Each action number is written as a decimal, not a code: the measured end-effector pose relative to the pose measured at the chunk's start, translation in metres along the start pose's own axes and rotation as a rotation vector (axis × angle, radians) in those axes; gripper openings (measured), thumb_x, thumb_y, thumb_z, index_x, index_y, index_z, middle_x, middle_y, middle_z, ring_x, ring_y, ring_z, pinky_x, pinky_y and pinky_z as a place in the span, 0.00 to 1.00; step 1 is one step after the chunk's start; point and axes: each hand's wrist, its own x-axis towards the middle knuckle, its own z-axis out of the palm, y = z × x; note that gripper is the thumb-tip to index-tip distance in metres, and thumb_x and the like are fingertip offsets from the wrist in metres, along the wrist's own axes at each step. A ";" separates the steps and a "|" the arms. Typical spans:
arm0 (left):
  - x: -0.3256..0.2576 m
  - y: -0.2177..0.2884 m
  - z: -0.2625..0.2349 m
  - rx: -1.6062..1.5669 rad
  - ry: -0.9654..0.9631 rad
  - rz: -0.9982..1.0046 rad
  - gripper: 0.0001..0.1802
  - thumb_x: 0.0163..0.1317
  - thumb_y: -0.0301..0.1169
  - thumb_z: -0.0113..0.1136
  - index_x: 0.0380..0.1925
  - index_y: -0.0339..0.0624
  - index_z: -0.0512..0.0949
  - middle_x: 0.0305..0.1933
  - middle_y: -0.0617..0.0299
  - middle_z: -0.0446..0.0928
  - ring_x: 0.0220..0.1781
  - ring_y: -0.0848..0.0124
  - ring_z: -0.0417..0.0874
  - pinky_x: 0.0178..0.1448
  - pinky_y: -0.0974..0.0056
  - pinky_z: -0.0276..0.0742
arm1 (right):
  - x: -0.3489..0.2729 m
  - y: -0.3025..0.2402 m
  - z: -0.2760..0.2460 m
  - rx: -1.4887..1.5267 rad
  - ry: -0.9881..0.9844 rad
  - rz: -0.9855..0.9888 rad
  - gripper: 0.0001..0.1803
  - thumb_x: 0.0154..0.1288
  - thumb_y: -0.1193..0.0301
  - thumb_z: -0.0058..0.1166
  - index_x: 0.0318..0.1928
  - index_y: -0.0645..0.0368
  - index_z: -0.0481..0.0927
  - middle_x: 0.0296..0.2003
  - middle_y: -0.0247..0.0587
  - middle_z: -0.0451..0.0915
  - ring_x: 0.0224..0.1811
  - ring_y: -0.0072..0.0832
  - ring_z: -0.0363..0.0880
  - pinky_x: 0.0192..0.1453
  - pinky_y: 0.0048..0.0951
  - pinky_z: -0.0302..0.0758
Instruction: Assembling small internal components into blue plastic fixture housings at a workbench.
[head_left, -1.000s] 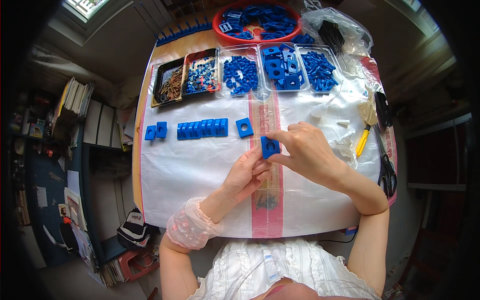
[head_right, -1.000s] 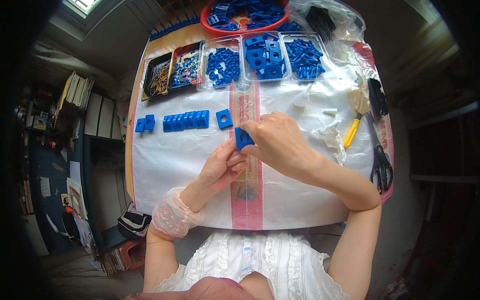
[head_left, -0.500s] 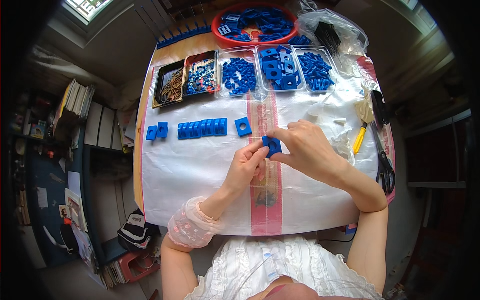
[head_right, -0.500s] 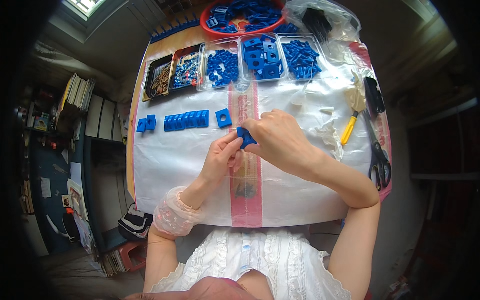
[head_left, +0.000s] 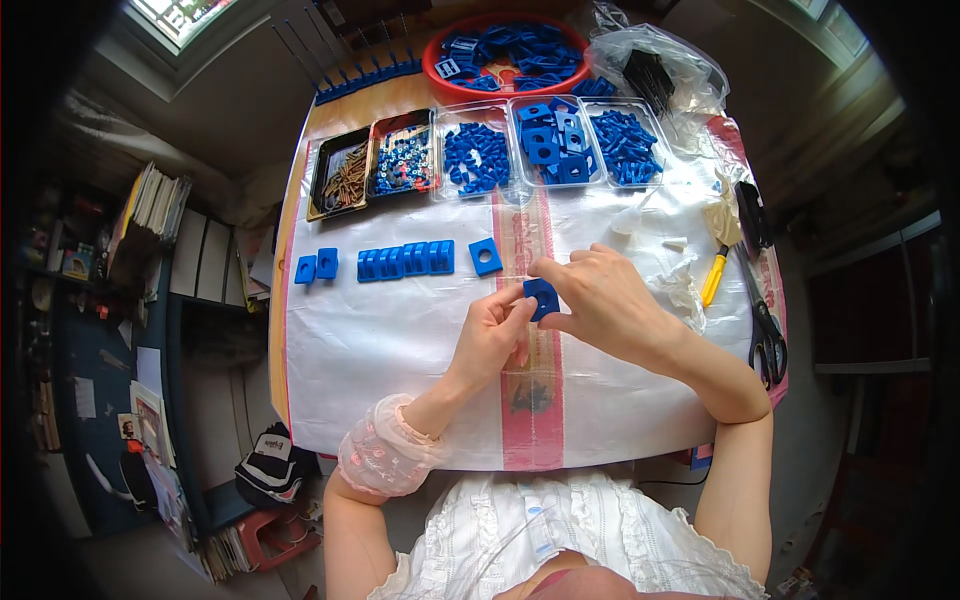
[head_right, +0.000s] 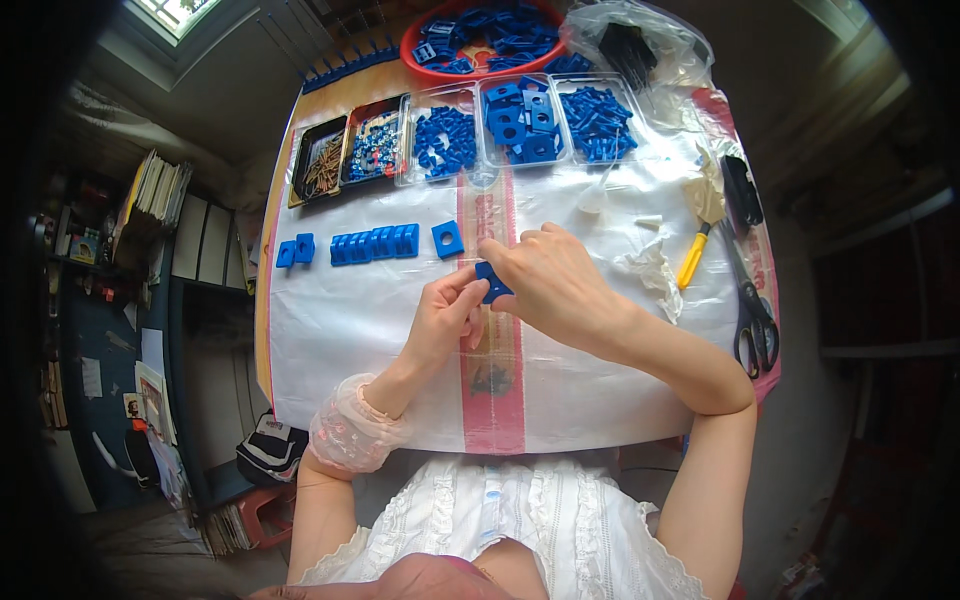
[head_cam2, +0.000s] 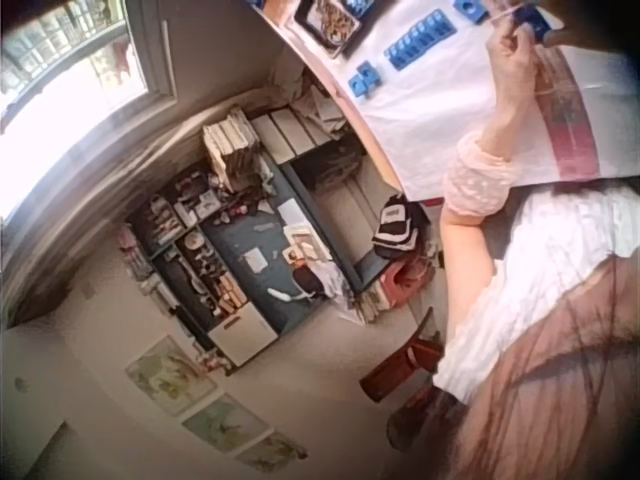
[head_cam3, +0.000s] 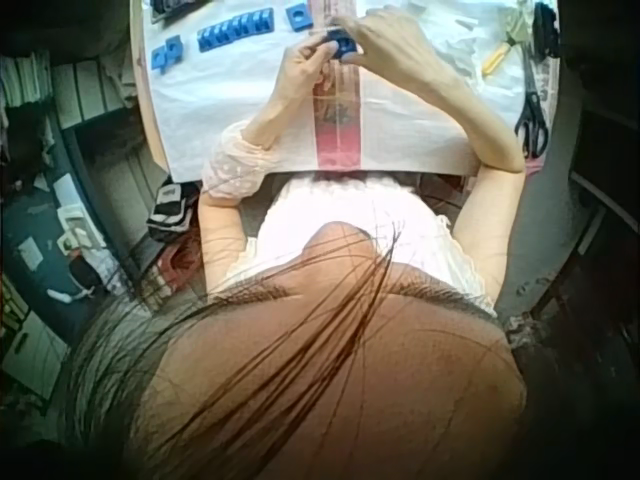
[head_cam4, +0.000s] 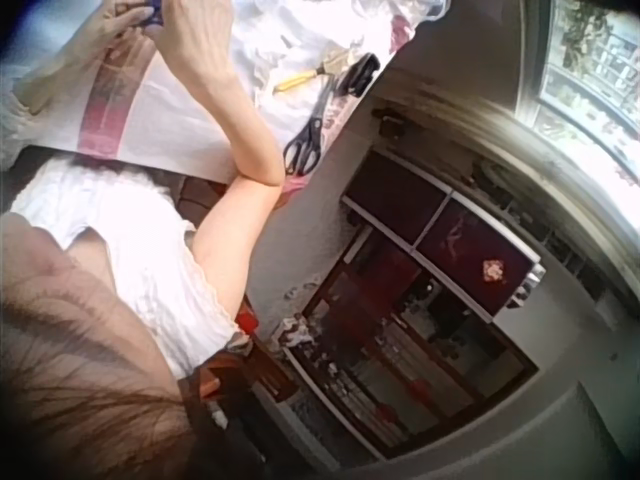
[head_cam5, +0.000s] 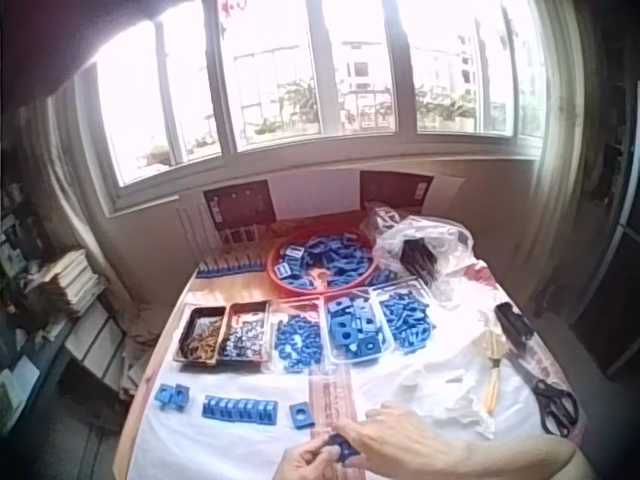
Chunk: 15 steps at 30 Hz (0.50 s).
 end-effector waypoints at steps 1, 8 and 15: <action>-0.001 -0.001 0.000 0.006 -0.004 -0.006 0.16 0.72 0.34 0.51 0.51 0.34 0.77 0.17 0.68 0.74 0.12 0.83 0.70 0.17 0.75 0.63 | 0.000 0.001 -0.002 0.007 -0.008 -0.003 0.21 0.51 0.65 0.69 0.39 0.60 0.73 0.24 0.48 0.80 0.32 0.46 0.81 0.40 0.40 0.73; -0.001 -0.002 0.000 0.022 -0.075 0.007 0.18 0.74 0.33 0.47 0.57 0.34 0.72 0.41 0.51 0.85 0.14 0.83 0.72 0.19 0.76 0.68 | -0.011 0.013 -0.022 0.179 0.097 0.136 0.22 0.60 0.67 0.65 0.54 0.56 0.77 0.23 0.36 0.74 0.26 0.27 0.73 0.34 0.31 0.69; 0.001 -0.005 0.005 -0.061 -0.141 0.000 0.19 0.74 0.33 0.46 0.60 0.36 0.69 0.44 0.50 0.84 0.16 0.82 0.74 0.22 0.77 0.69 | -0.039 0.040 0.044 1.041 0.189 0.350 0.15 0.69 0.69 0.59 0.50 0.66 0.79 0.31 0.31 0.81 0.34 0.13 0.77 0.35 0.19 0.73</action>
